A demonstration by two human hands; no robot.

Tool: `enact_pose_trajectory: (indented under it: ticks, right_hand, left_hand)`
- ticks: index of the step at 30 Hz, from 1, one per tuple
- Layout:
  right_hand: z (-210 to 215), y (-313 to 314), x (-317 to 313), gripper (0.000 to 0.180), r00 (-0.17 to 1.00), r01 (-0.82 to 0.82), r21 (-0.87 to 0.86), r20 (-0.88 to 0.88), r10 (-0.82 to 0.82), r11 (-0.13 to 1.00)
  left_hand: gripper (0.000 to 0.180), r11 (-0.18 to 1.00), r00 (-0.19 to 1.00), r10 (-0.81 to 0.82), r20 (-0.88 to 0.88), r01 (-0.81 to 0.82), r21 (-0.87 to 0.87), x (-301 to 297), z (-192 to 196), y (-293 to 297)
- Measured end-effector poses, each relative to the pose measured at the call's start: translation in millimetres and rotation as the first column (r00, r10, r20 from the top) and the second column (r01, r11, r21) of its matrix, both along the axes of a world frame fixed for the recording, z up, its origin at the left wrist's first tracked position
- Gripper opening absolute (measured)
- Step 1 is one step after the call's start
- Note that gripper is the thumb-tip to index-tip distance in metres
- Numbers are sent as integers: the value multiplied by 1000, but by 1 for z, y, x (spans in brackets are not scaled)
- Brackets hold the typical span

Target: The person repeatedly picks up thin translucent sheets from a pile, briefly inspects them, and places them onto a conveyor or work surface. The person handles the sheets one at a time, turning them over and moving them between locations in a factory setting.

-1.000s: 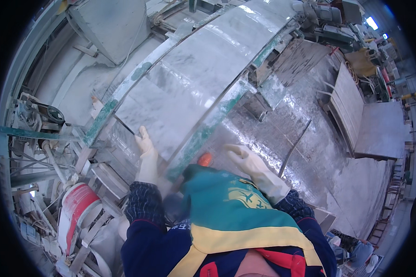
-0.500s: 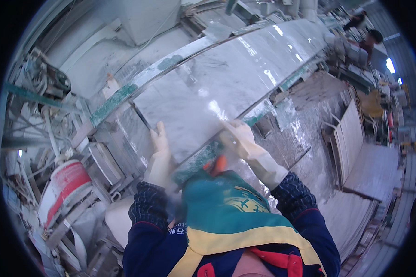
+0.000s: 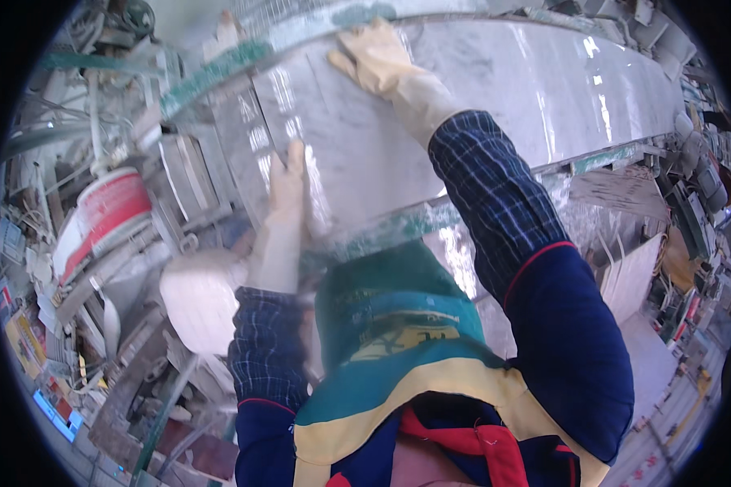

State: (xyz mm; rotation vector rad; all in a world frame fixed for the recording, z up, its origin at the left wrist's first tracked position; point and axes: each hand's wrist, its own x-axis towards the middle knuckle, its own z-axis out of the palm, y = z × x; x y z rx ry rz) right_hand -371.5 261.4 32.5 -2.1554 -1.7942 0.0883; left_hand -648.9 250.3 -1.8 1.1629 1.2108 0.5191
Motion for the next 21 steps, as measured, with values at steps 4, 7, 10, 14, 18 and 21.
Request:
enact_pose_trajectory:
  ticks: [4, 7, 10, 14, 18, 21]
  right_hand:
    - [-5, 3, 0, 42, 999, -33, 84, 38, 30, 996]
    - [-3, 3, 0, 42, 999, -49, 136, 23, 46, 990]
    - [0, 3, -1, 42, 996, -82, 208, 51, 73, 975]
    - [0, 1, -1, 43, 998, -52, 96, 25, 50, 994]
    - [-3, -2, 2, 45, 997, -72, 66, -31, 74, 995]
    - [-1, -8, 12, 43, 995, -98, 301, 6, 101, 949]
  left_hand:
    - [50, 995, 1000, -1, 30, -1, 98, 3, 7, 0]
    - [44, 997, 996, 55, 69, -51, -59, 5, 10, -2]
    - [42, 996, 997, 46, 59, -42, -74, 5, 13, -4]
    - [47, 997, 998, 56, 17, -55, -54, 2, 13, -8]
    - [64, 999, 999, 40, 27, -40, -14, 0, 6, -9]
    - [65, 1000, 999, 30, 14, -30, 11, 0, 1, -7]
